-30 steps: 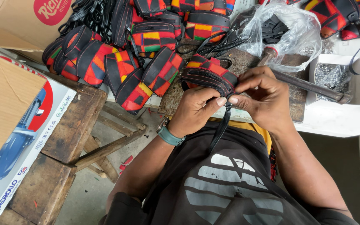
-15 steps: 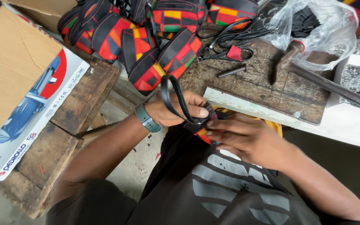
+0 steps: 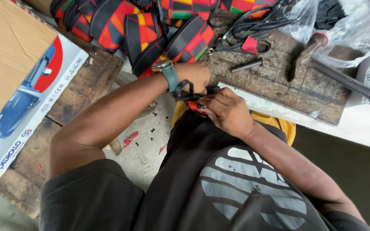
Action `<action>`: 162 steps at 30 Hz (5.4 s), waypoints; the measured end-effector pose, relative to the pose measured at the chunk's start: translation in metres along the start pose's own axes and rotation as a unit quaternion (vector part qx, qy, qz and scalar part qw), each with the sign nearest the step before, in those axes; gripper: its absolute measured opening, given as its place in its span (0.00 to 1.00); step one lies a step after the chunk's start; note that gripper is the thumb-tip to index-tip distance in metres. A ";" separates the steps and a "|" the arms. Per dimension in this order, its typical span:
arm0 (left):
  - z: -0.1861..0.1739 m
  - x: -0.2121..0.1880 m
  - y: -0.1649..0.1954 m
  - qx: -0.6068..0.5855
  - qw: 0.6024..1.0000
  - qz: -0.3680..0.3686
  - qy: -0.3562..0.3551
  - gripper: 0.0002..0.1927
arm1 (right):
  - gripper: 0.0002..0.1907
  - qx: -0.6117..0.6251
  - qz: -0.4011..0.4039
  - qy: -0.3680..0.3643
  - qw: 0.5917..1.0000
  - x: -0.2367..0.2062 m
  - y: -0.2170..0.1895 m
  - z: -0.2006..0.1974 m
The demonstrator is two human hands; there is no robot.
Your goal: The person attaches black straps to small colorful fabric pouches at a workbench. They thread the strap end through a metal ring on each pouch, fold it over, and use a hammer and pliers to set the fastener, then set the finished pouch on the table with the others and pick up the next one.
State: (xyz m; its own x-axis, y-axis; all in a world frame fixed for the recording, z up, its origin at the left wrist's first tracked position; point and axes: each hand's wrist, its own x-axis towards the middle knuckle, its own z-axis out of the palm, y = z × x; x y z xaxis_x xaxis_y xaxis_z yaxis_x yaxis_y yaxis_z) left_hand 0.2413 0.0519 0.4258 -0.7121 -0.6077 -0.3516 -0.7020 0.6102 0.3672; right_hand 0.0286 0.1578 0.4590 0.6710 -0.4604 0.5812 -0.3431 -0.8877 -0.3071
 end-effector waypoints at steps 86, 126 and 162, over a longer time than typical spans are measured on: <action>0.052 -0.091 0.097 -0.280 0.828 -0.074 0.480 0.09 | 0.17 0.092 0.095 -0.006 0.991 -0.011 -0.002 0.006; 0.032 -0.134 0.120 -0.178 0.871 -0.047 0.455 0.12 | 0.17 0.028 0.204 0.364 0.908 0.040 0.026 -0.251; 0.014 -0.115 0.114 -0.202 0.846 -0.166 0.464 0.11 | 0.15 0.025 0.073 -0.082 0.994 0.031 -0.047 -0.034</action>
State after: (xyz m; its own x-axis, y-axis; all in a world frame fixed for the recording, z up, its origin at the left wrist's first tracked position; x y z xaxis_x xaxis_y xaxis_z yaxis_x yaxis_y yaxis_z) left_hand 0.2431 0.1992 0.4960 -0.0311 -0.9635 0.2660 -0.6688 0.2178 0.7108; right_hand 0.0436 0.1852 0.5167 0.7162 -0.5737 0.3974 -0.4143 -0.8077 -0.4194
